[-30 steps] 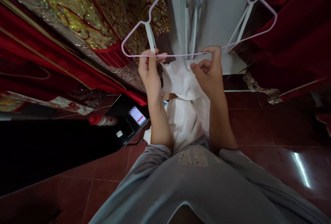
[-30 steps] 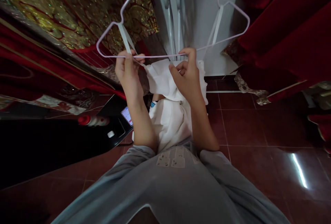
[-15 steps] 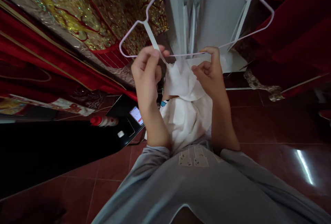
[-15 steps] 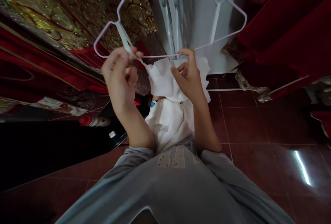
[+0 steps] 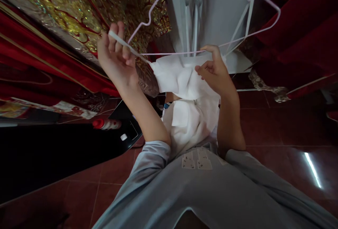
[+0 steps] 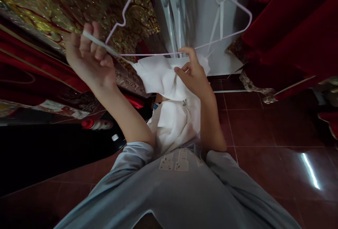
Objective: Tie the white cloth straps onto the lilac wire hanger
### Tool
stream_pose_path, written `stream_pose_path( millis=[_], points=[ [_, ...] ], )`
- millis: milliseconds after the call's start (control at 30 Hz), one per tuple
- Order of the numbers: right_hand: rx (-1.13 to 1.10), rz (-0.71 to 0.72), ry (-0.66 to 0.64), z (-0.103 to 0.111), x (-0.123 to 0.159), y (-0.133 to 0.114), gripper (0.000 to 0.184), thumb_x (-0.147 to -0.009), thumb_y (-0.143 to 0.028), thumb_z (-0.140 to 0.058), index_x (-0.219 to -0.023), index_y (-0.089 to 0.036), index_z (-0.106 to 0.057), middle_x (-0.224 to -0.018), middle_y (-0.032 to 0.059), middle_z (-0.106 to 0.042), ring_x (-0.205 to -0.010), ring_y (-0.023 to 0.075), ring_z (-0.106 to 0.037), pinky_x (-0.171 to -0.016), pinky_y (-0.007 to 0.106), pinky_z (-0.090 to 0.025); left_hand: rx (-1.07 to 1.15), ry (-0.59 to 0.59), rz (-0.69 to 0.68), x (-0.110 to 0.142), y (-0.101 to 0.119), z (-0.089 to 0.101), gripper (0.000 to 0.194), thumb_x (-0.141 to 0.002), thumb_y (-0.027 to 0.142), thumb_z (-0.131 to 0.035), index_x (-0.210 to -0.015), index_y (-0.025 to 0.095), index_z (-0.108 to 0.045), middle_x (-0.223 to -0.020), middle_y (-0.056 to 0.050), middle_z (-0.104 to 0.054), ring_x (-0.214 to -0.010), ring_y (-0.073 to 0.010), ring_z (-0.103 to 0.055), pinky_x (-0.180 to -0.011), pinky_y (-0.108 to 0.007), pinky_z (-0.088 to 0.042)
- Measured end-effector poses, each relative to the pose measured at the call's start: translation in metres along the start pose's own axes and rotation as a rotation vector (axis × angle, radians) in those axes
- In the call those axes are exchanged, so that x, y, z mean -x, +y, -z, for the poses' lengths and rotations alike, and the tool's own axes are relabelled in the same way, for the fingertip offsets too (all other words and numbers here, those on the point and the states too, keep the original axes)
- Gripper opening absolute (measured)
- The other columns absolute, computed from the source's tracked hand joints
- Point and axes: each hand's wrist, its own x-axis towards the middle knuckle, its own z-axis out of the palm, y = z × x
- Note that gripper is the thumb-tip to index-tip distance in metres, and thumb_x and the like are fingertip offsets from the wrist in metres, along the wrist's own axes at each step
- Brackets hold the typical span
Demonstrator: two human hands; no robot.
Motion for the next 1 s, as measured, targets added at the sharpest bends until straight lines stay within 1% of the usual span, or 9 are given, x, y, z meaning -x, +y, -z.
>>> stream_pose_path(
  millis=[100, 167, 367, 500, 567, 667, 767, 867, 1000],
  points=[
    [-0.002, -0.002, 0.017, 0.001, 0.002, -0.002, 0.048, -0.084, -0.029, -0.067, -0.127, -0.033, -0.047, -0.066, -0.0067, -0.050, -0.064, 0.0113, -0.051, -0.061, 0.025, -0.043, -0.001, 0.069, -0.032, 0.010, -0.024, 0.018, 0.048, -0.114, 0.029, -0.027, -0.098, 0.023, -0.073, -0.120, 0.000, -0.068, -0.112, -0.0297, -0.052, -0.079, -0.043, -0.045],
    [-0.007, -0.010, -0.010, -0.002, 0.003, -0.003, 0.049, -0.085, -0.029, -0.067, -0.129, -0.034, -0.045, -0.067, -0.0068, -0.050, -0.064, 0.0112, -0.051, -0.061, 0.025, -0.044, -0.011, 0.054, -0.025, 0.020, -0.040, 0.017, 0.044, -0.112, 0.027, -0.034, -0.093, 0.023, -0.073, -0.112, -0.003, -0.071, -0.107, -0.0299, -0.055, -0.079, -0.043, -0.043],
    [-0.013, -0.004, -0.038, -0.013, 0.002, -0.007, 0.051, -0.085, -0.035, -0.068, -0.128, -0.034, -0.041, -0.066, -0.0073, -0.049, -0.061, 0.0111, -0.048, -0.060, 0.026, -0.045, 0.030, -0.153, -0.038, 0.055, -0.060, -0.026, 0.029, -0.110, 0.027, -0.042, -0.101, 0.021, -0.070, -0.114, -0.009, -0.071, -0.074, -0.0226, -0.060, -0.061, -0.036, -0.041],
    [-0.055, 0.061, 0.041, -0.017, 0.004, -0.005, 0.049, -0.085, -0.036, -0.067, -0.129, -0.034, -0.047, -0.069, -0.0056, -0.054, -0.062, 0.0111, -0.051, -0.057, 0.025, -0.045, 0.004, -0.166, -0.054, 0.060, -0.060, -0.038, 0.030, -0.108, 0.037, -0.043, -0.093, 0.024, -0.065, -0.103, -0.009, -0.072, -0.050, -0.0191, -0.049, -0.049, -0.034, -0.036],
    [-0.087, 0.117, 0.147, -0.017, 0.005, 0.000, 0.045, -0.086, -0.035, -0.064, -0.129, -0.035, -0.050, -0.077, -0.0033, -0.058, -0.062, 0.0107, -0.050, -0.059, 0.026, -0.046, -0.027, -0.168, -0.076, 0.059, -0.062, -0.038, 0.029, -0.106, 0.043, -0.045, -0.091, 0.025, -0.063, -0.101, -0.009, -0.071, -0.048, -0.0200, -0.047, -0.048, -0.035, -0.034],
    [-0.112, 0.197, 0.470, -0.011, 0.002, 0.015, 0.030, -0.088, -0.032, -0.058, -0.117, -0.032, -0.051, -0.091, 0.0009, -0.055, -0.066, 0.0115, -0.049, -0.059, 0.027, -0.044, -0.090, -0.155, -0.086, 0.059, -0.064, -0.037, 0.026, -0.102, 0.048, -0.049, -0.090, 0.029, -0.061, -0.103, -0.007, -0.071, -0.052, -0.0230, -0.051, -0.050, -0.037, -0.031],
    [-0.104, 0.231, 0.744, 0.005, -0.004, 0.033, 0.025, -0.087, -0.027, -0.055, -0.110, -0.028, -0.045, -0.110, 0.0066, -0.052, -0.096, 0.0175, -0.056, -0.071, 0.030, -0.049, -0.119, -0.136, -0.072, 0.062, -0.066, -0.040, 0.028, -0.099, 0.054, -0.052, -0.088, 0.031, -0.061, -0.103, -0.007, -0.072, -0.053, -0.0253, -0.055, -0.052, -0.038, -0.031],
    [-0.089, 0.231, 0.640, 0.020, -0.008, 0.043, 0.035, -0.084, -0.022, -0.057, -0.117, -0.027, -0.046, -0.128, 0.0088, -0.052, -0.125, 0.0209, -0.052, -0.098, 0.039, -0.050, -0.120, -0.129, -0.090, 0.063, -0.069, -0.041, 0.028, -0.100, 0.054, -0.053, -0.087, 0.030, -0.061, -0.102, -0.008, -0.072, -0.050, -0.0244, -0.054, -0.050, -0.039, -0.033],
    [-0.077, 0.194, 0.479, 0.023, -0.006, 0.046, 0.033, -0.084, -0.025, -0.056, -0.117, -0.029, -0.052, -0.115, 0.0053, -0.061, -0.116, 0.0200, -0.059, -0.101, 0.042, -0.051, -0.110, -0.123, -0.116, 0.061, -0.072, -0.040, 0.030, -0.099, 0.057, -0.055, -0.087, 0.030, -0.062, -0.101, -0.009, -0.072, -0.050, -0.0236, -0.056, -0.048, -0.038, -0.037]
  ],
)
